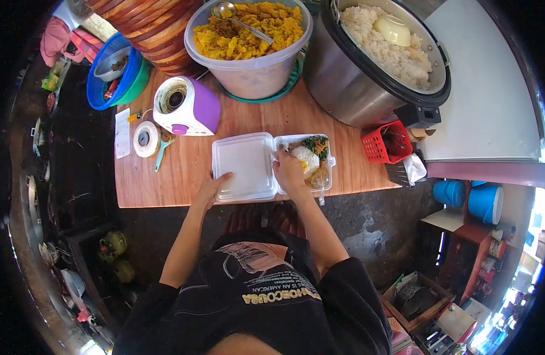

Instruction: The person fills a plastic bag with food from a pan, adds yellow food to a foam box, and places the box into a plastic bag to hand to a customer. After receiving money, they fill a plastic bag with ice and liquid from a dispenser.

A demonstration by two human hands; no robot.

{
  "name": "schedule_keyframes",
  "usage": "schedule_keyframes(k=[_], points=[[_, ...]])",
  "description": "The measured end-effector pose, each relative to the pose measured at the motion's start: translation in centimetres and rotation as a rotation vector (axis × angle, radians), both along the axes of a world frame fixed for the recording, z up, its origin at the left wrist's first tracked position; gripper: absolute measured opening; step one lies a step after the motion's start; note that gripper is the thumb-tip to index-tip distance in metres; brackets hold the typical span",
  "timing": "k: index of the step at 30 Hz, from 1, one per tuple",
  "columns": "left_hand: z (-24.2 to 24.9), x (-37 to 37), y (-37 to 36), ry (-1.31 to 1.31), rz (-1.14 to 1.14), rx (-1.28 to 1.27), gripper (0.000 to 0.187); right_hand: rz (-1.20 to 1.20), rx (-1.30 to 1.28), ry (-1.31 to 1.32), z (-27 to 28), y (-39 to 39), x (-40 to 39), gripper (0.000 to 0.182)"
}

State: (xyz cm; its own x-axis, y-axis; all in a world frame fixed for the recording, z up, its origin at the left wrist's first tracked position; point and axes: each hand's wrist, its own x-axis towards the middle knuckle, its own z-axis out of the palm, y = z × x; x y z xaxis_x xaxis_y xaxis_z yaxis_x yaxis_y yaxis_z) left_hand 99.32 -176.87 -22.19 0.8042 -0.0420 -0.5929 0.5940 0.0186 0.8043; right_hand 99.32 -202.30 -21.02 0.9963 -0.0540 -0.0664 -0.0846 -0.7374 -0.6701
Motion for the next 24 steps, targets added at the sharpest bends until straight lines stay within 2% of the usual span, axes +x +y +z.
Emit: schedule_keyframes(k=[1,2,4,7,10,11,12,13,15,16,18,24], points=[[-0.2,0.2,0.0,0.107,0.109,-0.131,0.068,0.004,-0.003,-0.002,-0.1,0.1,0.3,0.022],[-0.3,0.5,0.2,0.104,0.112,-0.134,0.068,-0.036,0.042,0.069,-0.1,0.1,0.6,0.024],[0.1,1.0,0.6,0.292,0.021,-0.372,0.068,-0.075,0.083,0.141,-0.7,-0.1,1.0,0.026],[0.1,1.5,0.7,0.393,-0.009,-0.433,0.065,-0.016,0.004,0.086,-1.0,-0.8,1.3,0.027],[-0.4,0.5,1.1,0.342,0.015,-0.462,0.061,-0.011,0.116,0.195,-0.3,-1.5,1.9,0.030],[-0.6,0.1,1.4,0.345,0.016,-0.464,0.061,-0.013,0.238,0.239,0.0,-1.7,1.9,0.030],[-0.4,-0.3,1.7,0.327,0.059,-0.534,0.060,-0.013,0.360,0.284,0.6,-1.6,2.0,0.029],[-0.2,-0.7,2.1,0.307,0.105,-0.604,0.060,-0.007,0.359,0.287,1.6,-1.2,2.1,0.029],[0.0,-1.3,3.0,0.274,0.123,-0.589,0.060,-0.036,0.622,0.272,3.6,-0.1,2.3,0.019],[0.3,-1.6,3.5,0.241,0.135,-0.573,0.061,-0.030,0.622,0.276,4.3,0.6,2.3,0.019],[0.9,-1.8,4.6,0.218,0.145,-0.551,0.062,-0.129,0.857,0.328,5.3,2.2,2.6,0.013],[1.1,-2.9,8.5,0.159,0.211,-0.537,0.067,-0.053,0.966,0.445,4.7,5.8,3.4,0.013]])
